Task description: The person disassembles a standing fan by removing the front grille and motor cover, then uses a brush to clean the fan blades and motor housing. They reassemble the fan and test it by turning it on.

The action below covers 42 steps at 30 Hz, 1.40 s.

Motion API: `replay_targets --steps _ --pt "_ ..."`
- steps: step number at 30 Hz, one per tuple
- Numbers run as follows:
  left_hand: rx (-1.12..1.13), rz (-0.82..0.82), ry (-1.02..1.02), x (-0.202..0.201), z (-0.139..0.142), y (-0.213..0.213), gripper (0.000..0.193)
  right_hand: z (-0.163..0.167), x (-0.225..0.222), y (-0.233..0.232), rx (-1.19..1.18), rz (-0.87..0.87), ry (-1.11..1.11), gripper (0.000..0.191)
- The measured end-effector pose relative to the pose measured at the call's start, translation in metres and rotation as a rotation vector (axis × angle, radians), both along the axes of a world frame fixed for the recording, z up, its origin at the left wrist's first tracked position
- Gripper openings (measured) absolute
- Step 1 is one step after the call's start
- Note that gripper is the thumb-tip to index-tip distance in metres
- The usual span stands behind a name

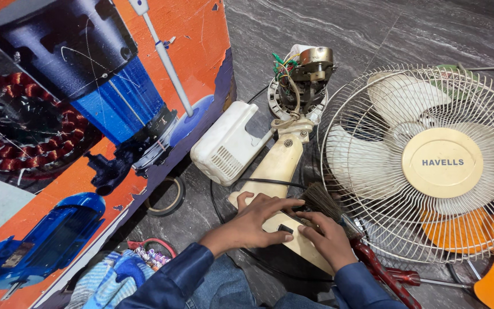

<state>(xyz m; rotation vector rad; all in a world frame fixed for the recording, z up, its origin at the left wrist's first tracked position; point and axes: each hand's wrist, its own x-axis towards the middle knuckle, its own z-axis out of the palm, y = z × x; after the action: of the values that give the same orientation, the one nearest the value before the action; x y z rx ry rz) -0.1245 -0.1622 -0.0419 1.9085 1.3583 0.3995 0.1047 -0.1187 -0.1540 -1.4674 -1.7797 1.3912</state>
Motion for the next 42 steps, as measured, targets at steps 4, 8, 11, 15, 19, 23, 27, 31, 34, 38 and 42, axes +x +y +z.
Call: replay_targets --steps 4,8,11,15,19,23,27,31,34,38,42 --pt "-0.012 -0.059 -0.119 -0.011 -0.002 0.002 0.091 0.007 -0.006 -0.004 0.189 0.1 -0.123 0.054" --pt "-0.06 -0.062 -0.175 -0.018 -0.007 0.006 0.083 0.01 -0.008 -0.006 0.239 0.145 -0.14 0.062" --pt "-0.046 -0.082 -0.203 -0.019 -0.01 0.006 0.08 0.012 -0.008 -0.006 0.22 0.151 -0.15 0.063" --pt "0.013 -0.071 -0.203 -0.018 -0.013 0.002 0.073 0.015 -0.007 -0.006 0.206 0.17 -0.184 0.064" --pt "-0.003 -0.052 -0.233 -0.018 -0.013 0.0 0.07 0.018 -0.007 -0.006 0.181 0.172 -0.199 0.064" --pt "-0.017 -0.042 -0.231 -0.017 -0.013 0.0 0.065 0.019 -0.008 -0.007 0.167 0.165 -0.214 0.065" --pt "0.01 -0.082 -0.225 -0.019 -0.011 0.002 0.065 0.021 -0.009 -0.007 0.229 0.162 -0.223 0.066" --pt "-0.174 -0.01 -0.366 -0.018 -0.009 0.005 0.06 0.026 -0.013 -0.009 0.185 0.141 -0.212 0.067" --pt "-0.153 0.024 -0.336 -0.017 -0.007 0.004 0.055 0.031 -0.017 -0.008 0.137 0.133 -0.192 0.065" --pt "-0.18 0.055 -0.383 -0.015 -0.004 0.001 0.057 0.032 -0.016 -0.007 0.187 0.16 -0.154 0.061" --pt "-0.121 0.056 -0.3 -0.013 -0.002 0.001 0.059 0.027 -0.012 -0.004 0.301 0.202 -0.163 0.052"
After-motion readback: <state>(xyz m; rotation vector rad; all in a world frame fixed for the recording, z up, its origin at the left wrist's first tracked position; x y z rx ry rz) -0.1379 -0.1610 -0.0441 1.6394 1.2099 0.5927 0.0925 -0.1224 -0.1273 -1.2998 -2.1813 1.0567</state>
